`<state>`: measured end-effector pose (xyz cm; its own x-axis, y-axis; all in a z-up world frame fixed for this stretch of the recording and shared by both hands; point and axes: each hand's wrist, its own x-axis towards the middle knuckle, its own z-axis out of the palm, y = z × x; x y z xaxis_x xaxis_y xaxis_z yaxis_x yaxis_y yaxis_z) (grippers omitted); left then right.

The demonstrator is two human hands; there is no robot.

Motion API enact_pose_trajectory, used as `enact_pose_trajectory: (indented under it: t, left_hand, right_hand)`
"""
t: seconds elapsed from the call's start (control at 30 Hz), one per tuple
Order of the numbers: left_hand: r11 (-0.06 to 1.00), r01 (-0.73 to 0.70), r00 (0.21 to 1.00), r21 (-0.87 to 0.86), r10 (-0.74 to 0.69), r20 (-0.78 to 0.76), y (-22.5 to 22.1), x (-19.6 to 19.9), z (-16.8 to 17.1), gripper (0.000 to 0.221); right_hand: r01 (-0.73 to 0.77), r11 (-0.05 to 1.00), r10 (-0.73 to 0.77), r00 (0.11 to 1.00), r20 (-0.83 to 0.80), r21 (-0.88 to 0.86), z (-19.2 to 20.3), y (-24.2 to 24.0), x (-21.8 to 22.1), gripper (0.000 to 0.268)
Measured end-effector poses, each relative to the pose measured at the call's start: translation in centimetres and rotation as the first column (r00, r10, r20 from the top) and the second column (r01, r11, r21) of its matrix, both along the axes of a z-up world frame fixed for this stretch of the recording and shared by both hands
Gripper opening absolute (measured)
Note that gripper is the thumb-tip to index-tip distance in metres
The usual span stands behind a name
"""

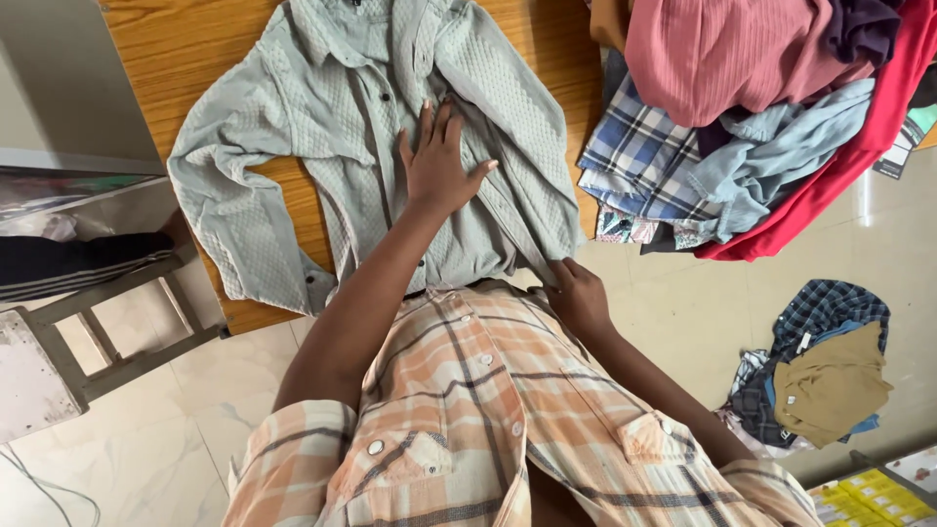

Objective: The person lays a light green button-up shirt on a wooden table, aligns the front panels, and fastens the buttons one by one down the placket. After buttoning, they smooth the shirt flat and fold the sleeves and body inward on the table.

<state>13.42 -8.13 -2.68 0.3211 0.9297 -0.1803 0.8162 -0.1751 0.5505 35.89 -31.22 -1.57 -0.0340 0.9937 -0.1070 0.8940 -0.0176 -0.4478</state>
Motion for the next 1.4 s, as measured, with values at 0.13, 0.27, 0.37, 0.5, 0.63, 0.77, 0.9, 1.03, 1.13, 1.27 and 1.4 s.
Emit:
enact_pose_trajectory:
  t: [0.13,0.27,0.37,0.5,0.63,0.77,0.9,1.03,1.13,1.27,1.4]
  left_hand:
    - [1.000,0.009,0.999,0.025,-0.009,-0.035,0.1,0.2,-0.7,0.079]
    - [0.997,0.008,1.000,0.082,-0.007,-0.009,0.0,0.1,-1.5,0.077]
    - [0.998,0.005,1.000,0.065,-0.004,-0.012,0.2,0.2,-0.1,0.077]
    - [0.998,-0.046,0.999,0.030,0.046,0.026,0.3,0.8,1.0,0.077]
    - [0.983,-0.152,0.984,0.104,0.141,0.108,1.4,1.4,-0.7,0.060]
    - [0.971,-0.192,0.968,0.143,0.163,0.193,1.8,1.5,-1.0,0.042]
    - [0.958,-0.249,0.940,0.145,0.203,0.274,2.6,1.1,-0.1,0.052]
    - [0.916,-0.307,0.894,0.257,0.185,0.409,4.2,-0.3,-1.5,0.062]
    - [0.938,-0.307,0.892,0.161,0.225,0.392,4.8,-1.4,-2.0,0.059]
    - [0.939,-0.277,0.907,0.203,0.186,0.378,4.6,-2.1,-2.2,0.029]
    - [0.948,-0.166,0.945,0.271,0.075,0.318,4.0,-2.3,-3.2,0.024]
  right_hand:
    - [0.031,0.997,-0.023,0.993,0.112,-0.073,-1.5,-0.8,0.9,0.035]
    - [-0.072,0.990,0.098,0.967,0.233,-0.118,-4.2,-1.6,2.8,0.036]
    - [-0.118,0.982,0.142,0.976,0.163,-0.150,-3.7,-1.5,3.2,0.047]
    - [-0.005,0.954,0.050,0.988,0.143,-0.298,-4.2,-2.9,3.4,0.041]
    - [-0.139,0.989,0.128,0.978,0.162,0.057,-1.9,-3.8,2.2,0.021]
    - [-0.286,0.919,0.280,0.958,0.061,0.272,1.0,-3.1,0.8,0.019]
    - [-0.271,0.963,0.268,0.952,-0.148,0.001,2.4,-1.0,-0.9,0.029]
    - [-0.161,0.900,0.106,0.982,-0.154,-0.404,4.1,1.2,-2.3,0.046]
    - [-0.203,0.876,0.154,0.977,-0.145,-0.437,3.9,1.3,-2.3,0.047]
    - [-0.378,0.870,0.347,0.925,-0.153,-0.316,2.8,1.1,-2.6,0.049]
    - [-0.493,0.819,0.487,0.868,-0.099,-0.294,2.2,2.1,-2.9,0.056]
